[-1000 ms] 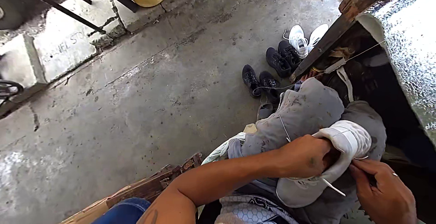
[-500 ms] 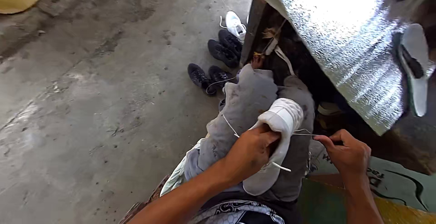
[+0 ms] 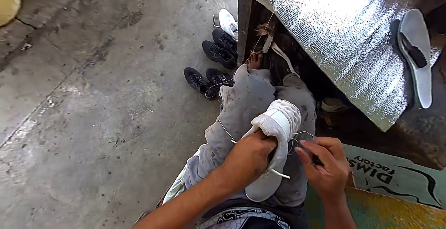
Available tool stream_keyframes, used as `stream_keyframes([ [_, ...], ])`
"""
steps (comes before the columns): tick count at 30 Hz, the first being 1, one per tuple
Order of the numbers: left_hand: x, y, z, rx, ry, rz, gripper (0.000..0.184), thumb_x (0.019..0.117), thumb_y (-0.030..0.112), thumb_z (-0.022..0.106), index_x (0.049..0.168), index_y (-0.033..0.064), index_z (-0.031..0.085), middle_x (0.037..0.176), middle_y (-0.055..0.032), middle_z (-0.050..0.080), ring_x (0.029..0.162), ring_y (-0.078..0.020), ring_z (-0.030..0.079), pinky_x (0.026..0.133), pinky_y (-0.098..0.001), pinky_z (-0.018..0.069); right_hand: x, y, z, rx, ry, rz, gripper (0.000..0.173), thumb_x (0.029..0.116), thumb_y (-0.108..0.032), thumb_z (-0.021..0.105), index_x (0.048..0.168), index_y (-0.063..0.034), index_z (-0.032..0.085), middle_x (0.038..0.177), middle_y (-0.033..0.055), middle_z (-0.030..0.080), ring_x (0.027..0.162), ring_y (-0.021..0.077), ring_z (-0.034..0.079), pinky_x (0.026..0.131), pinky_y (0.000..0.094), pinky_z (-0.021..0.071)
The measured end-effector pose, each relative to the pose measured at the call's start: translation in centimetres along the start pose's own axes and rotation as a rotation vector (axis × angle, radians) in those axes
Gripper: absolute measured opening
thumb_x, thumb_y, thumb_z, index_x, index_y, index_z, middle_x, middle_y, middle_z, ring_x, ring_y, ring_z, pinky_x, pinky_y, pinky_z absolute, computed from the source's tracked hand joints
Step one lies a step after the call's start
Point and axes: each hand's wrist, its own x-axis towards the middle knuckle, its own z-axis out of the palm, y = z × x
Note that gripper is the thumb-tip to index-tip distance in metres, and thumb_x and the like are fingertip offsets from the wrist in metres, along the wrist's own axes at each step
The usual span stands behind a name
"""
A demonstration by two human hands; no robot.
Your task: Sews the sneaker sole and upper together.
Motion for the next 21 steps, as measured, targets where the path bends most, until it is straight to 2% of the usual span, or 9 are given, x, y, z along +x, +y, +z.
stream_keyframes([
  [2, 0.0, 0.0, -0.1, 0.007, -0.01, -0.003, 0.017, 0.0946, 0.006, 0.057, 0.087, 0.0069, 0.072, 0.089, -0.0098, 0.072, 0.087, -0.022, 0.072, 0.075, -0.0374, 0.059, 0.3, -0.1, 0.7, -0.104, -0.021, 0.025, 0.019, 0.0983, -0.022, 0.067, 0.1, -0.0076, 0.078, 0.099, 0.0121, 0.063, 0.076, 0.0075, 0.059, 0.064, 0.0174, 0.05],
  [6, 0.0, 0.2, -0.1, 0.012, -0.027, -0.037, 0.017, 0.0965, 0.007, 0.057, 0.09, 0.0062, 0.072, 0.092, -0.0121, 0.072, 0.087, -0.0251, 0.072, 0.073, -0.0418, 0.0601, 1.2, -0.2, -1.3, -0.139, 0.098, 0.047, 0.019, 0.1014, -0.015, 0.059, 0.094, -0.0024, 0.071, 0.105, 0.0114, 0.06, 0.094, 0.009, 0.06, 0.082, 0.0182, 0.051],
  [8, -0.1, 0.2, 0.0, 0.01, -0.048, -0.071, 0.017, 0.0971, 0.008, 0.056, 0.091, 0.0059, 0.071, 0.093, -0.0131, 0.071, 0.087, -0.027, 0.072, 0.071, -0.0447, 0.0598, 1.0, -0.2, -1.4, 0.105, 0.093, 0.093, 0.016, 0.1037, -0.013, 0.057, 0.098, -0.0026, 0.066, 0.106, 0.0057, 0.068, 0.084, 0.0024, 0.064, 0.071, 0.014, 0.0538],
  [9, 0.1, 0.1, 0.0, 0.009, -0.049, -0.077, 0.017, 0.097, 0.008, 0.056, 0.091, 0.0058, 0.071, 0.092, -0.0133, 0.07, 0.086, -0.0274, 0.072, 0.07, -0.045, 0.0595, 0.9, -0.3, -1.3, 0.315, 0.058, 0.14, 0.011, 0.1055, -0.016, 0.056, 0.103, -0.0081, 0.064, 0.102, 0.0004, 0.072, 0.076, 0.0006, 0.065, 0.064, 0.0138, 0.0543],
  [12, 0.1, 0.1, -0.1, 0.005, -0.067, -0.092, 0.016, 0.0966, 0.008, 0.055, 0.09, 0.0051, 0.07, 0.091, -0.0143, 0.07, 0.085, -0.0286, 0.071, 0.069, -0.046, 0.0589, 0.6, 0.1, -2.4, 0.861, -0.054, 0.262, 0.014, 0.1044, -0.028, 0.059, 0.112, -0.0214, 0.069, 0.085, -0.0057, 0.069, 0.064, 0.0028, 0.062, 0.056, 0.0178, 0.0532],
  [13, 0.1, 0.1, -0.1, 0.006, -0.068, -0.096, 0.016, 0.0963, 0.008, 0.056, 0.09, 0.0052, 0.07, 0.091, -0.0143, 0.07, 0.085, -0.0287, 0.071, 0.069, -0.0461, 0.0588, 0.6, 0.4, -2.7, 0.818, -0.064, 0.248, 0.019, 0.1044, -0.031, 0.059, 0.107, -0.0187, 0.073, 0.086, -0.0067, 0.067, 0.066, 0.0016, 0.061, 0.058, 0.0168, 0.052],
  [15, 0.1, 0.0, -0.1, 0.017, -0.067, -0.093, 0.016, 0.0962, 0.008, 0.056, 0.089, 0.0058, 0.07, 0.09, -0.0139, 0.07, 0.084, -0.0287, 0.071, 0.068, -0.046, 0.0588, 0.8, 0.5, -2.0, 0.354, -0.005, 0.164, 0.025, 0.1042, -0.023, 0.059, 0.098, -0.0075, 0.077, 0.086, -0.0028, 0.062, 0.071, -0.0024, 0.056, 0.062, 0.0107, 0.0481],
  [18, 0.2, 0.0, -0.1, 0.02, -0.079, -0.091, 0.015, 0.0958, 0.009, 0.057, 0.088, 0.0054, 0.069, 0.089, -0.0142, 0.069, 0.082, -0.0293, 0.071, 0.067, -0.0473, 0.0586, 1.1, 0.2, 0.6, -0.192, 0.073, 0.103, 0.021, 0.0972, -0.018, 0.069, 0.103, -0.0011, 0.08, 0.078, 0.0079, 0.061, 0.069, 0.0057, 0.056, 0.062, 0.0146, 0.0464],
  [21, 0.2, -0.1, -0.1, 0.016, -0.077, -0.091, 0.016, 0.0963, 0.01, 0.056, 0.088, 0.0058, 0.069, 0.089, -0.0139, 0.069, 0.082, -0.0289, 0.071, 0.067, -0.0475, 0.0584, 1.1, 0.2, 1.2, -0.131, 0.004, 0.137, 0.017, 0.0973, -0.019, 0.067, 0.101, -0.0073, 0.08, 0.088, 0.0072, 0.06, 0.079, 0.0073, 0.058, 0.068, 0.0177, 0.0497],
])
